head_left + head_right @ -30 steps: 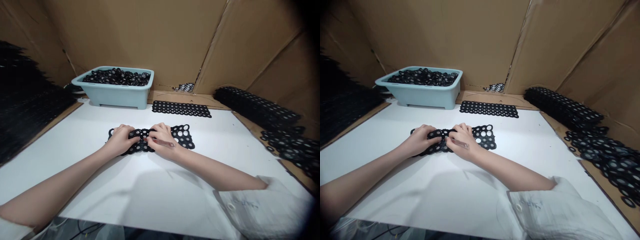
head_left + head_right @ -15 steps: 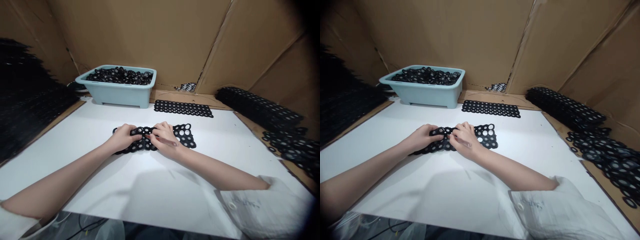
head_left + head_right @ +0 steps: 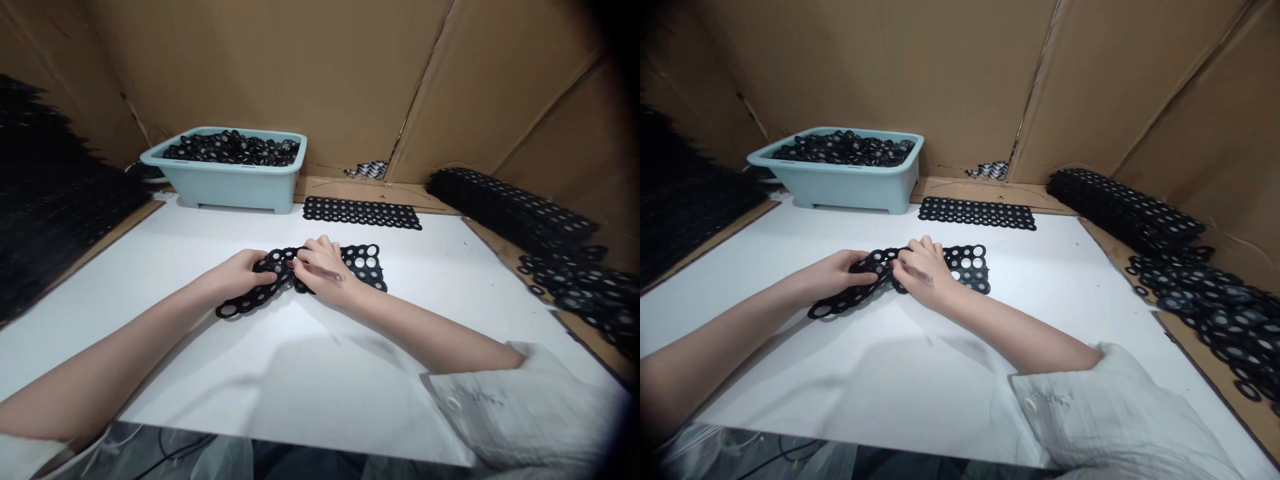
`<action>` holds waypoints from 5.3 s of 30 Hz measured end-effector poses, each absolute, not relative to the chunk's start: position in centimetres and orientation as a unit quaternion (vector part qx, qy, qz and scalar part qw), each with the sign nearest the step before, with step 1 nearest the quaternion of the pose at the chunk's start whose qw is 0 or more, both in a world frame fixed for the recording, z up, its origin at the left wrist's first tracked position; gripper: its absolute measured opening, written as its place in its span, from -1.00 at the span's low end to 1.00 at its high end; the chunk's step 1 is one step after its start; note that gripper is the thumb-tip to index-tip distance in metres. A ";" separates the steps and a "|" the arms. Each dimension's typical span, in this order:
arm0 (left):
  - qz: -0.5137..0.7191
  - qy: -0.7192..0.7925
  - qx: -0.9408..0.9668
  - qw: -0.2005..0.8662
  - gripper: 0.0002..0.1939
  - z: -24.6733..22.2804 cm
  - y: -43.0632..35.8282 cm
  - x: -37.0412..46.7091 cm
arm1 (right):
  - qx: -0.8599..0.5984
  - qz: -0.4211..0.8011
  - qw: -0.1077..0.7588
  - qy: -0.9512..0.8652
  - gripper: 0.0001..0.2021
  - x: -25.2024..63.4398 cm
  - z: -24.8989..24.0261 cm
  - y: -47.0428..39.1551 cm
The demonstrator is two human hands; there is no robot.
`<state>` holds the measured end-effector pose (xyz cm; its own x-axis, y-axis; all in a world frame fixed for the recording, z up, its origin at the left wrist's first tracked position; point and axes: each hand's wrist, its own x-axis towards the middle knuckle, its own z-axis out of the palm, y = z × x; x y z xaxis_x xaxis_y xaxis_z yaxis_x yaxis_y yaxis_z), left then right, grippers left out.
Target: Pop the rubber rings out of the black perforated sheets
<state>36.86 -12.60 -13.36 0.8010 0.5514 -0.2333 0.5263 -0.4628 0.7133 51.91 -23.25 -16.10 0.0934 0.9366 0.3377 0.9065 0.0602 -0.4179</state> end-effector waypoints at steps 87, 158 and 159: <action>0.155 0.392 0.846 0.327 -0.68 -13.4 -15.0 36.5 | -0.675 -0.092 0.234 -0.694 -0.81 50.4 -15.5 -24.2; -0.021 0.371 0.799 0.472 -0.78 -12.1 -13.3 36.3 | -0.681 -0.018 0.285 -0.675 -0.71 50.4 -16.0 -23.4; -0.033 0.361 0.810 0.461 -0.76 -11.9 -13.0 36.2 | -0.684 0.006 0.282 -0.672 -0.69 50.5 -15.7 -23.4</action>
<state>36.20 -12.99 -11.92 0.7370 0.5549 -0.3858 0.6151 -0.3142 0.7231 50.51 -23.42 -15.65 0.0966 0.9236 0.3710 0.9165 0.0628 -0.3952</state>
